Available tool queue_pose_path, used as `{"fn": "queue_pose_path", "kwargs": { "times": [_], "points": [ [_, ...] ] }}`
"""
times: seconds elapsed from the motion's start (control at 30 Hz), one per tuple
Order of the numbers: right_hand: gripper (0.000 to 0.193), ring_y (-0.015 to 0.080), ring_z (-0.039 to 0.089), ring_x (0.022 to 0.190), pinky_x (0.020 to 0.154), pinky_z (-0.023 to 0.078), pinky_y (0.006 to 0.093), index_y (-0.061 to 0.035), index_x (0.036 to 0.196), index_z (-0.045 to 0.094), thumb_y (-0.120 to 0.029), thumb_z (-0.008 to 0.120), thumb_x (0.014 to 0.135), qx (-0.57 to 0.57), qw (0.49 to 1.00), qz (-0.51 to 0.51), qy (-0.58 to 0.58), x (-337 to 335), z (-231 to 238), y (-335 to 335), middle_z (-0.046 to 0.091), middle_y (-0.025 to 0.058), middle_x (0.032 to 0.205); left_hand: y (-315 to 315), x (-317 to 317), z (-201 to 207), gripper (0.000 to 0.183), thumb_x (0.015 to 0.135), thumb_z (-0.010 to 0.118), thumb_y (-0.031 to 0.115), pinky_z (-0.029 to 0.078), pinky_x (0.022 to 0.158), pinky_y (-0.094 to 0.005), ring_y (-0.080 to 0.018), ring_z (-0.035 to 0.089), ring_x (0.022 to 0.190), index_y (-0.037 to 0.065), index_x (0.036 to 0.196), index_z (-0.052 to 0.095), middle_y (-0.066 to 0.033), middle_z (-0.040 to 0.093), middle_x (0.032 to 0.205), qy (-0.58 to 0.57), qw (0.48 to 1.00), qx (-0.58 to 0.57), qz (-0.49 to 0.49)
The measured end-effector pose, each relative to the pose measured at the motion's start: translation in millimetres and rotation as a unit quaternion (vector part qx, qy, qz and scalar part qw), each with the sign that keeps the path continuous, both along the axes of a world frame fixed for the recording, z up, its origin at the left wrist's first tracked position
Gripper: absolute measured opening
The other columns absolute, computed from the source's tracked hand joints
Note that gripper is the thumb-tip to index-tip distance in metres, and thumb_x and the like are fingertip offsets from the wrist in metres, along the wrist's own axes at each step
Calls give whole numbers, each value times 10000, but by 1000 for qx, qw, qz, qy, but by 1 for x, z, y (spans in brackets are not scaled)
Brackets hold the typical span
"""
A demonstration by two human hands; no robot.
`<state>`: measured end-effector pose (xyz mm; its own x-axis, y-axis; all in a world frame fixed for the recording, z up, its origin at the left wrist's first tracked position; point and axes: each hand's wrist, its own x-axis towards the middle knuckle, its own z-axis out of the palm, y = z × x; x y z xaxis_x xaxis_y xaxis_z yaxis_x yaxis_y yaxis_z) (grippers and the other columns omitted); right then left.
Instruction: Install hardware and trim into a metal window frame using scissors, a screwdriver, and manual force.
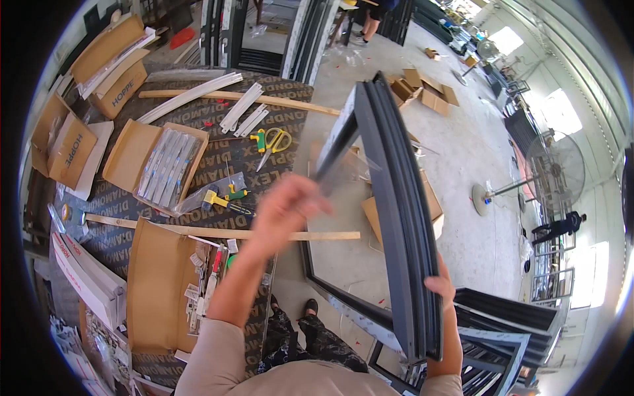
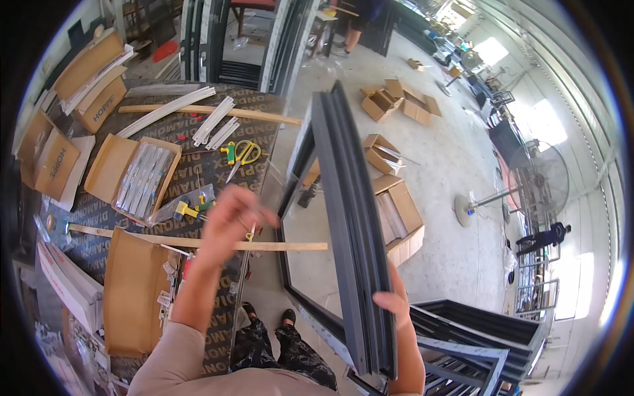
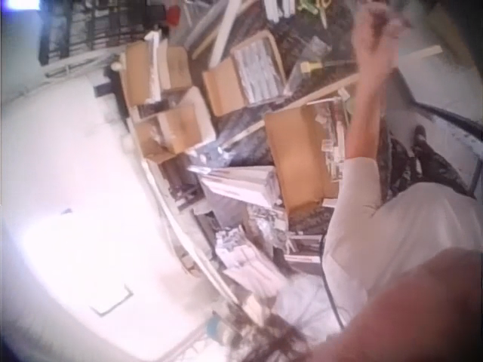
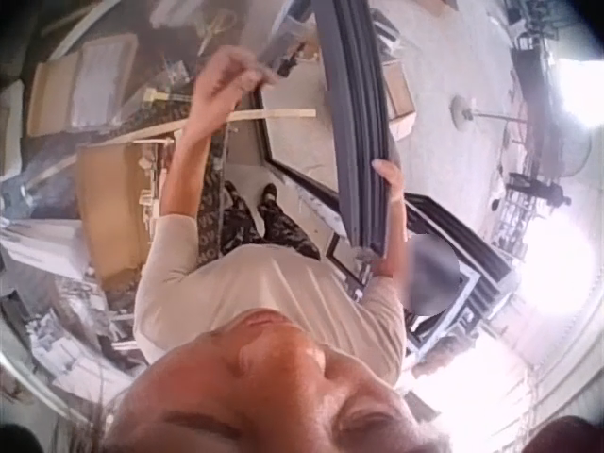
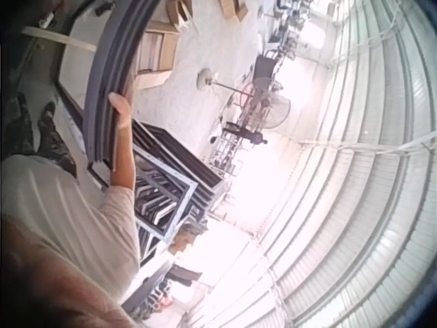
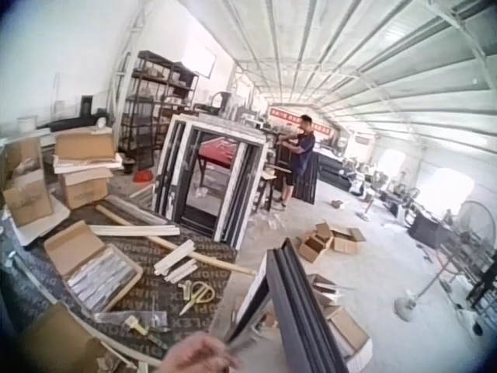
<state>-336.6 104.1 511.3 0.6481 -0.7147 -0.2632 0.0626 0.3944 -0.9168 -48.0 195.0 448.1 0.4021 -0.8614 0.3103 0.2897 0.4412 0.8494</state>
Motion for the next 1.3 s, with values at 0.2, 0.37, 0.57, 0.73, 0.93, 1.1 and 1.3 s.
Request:
{"fn": "queue_pose_path", "kwargs": {
  "times": [0.2,0.37,0.57,0.73,0.93,1.1,1.3],
  "points": [
    [653,229,549,1098,936,445,337,47,1335,390,-237,578,778,-36,998,40,-39,-9,-9,-5,527,161,1230,-47,-134,80,130,890,552,53,471,812,-335,-265,613,935,33,1016,580,-108,632,990,-265,954,-136,41],
    [643,216,407,1280,1054,349,391,-3,1437,292,-312,541,931,-131,991,-36,-15,-50,-27,-10,424,119,1388,-81,-166,55,181,829,606,158,452,765,-436,-337,592,911,71,988,609,-141,628,940,-483,870,-72,71],
    [402,160,498,1173,1009,406,330,-30,1310,490,-268,495,986,-199,965,-94,-145,-42,4,-17,543,72,1265,-69,-159,71,154,819,646,177,389,855,-394,-270,599,864,91,937,600,-73,629,825,-579,807,-100,54],
    [349,104,563,727,639,426,247,-47,1168,552,-328,424,1007,-217,941,-234,-116,-85,25,-15,614,13,795,-62,-160,82,264,864,573,319,381,833,-401,-285,588,820,73,781,621,-89,622,775,-601,793,-98,16],
    [293,82,414,507,457,318,236,-26,1061,538,-277,400,996,-163,959,-231,-24,-174,5,20,457,8,619,-88,-165,77,418,860,556,286,354,663,-437,-357,490,670,21,544,488,-145,500,583,-693,720,-34,17],
    [258,89,460,527,482,377,225,5,1011,567,-215,436,981,-113,972,-185,92,-199,8,91,546,45,672,-109,-190,79,504,886,529,351,392,676,-445,-395,474,630,-6,529,517,-188,466,544,-677,731,-26,82],
    [296,71,522,573,490,407,205,10,1011,610,-252,474,990,-27,990,-54,130,-203,37,125,619,56,725,-142,-221,79,567,904,494,378,444,741,-429,-406,524,571,-20,505,559,-217,498,508,-666,743,15,53]
  ]
}}
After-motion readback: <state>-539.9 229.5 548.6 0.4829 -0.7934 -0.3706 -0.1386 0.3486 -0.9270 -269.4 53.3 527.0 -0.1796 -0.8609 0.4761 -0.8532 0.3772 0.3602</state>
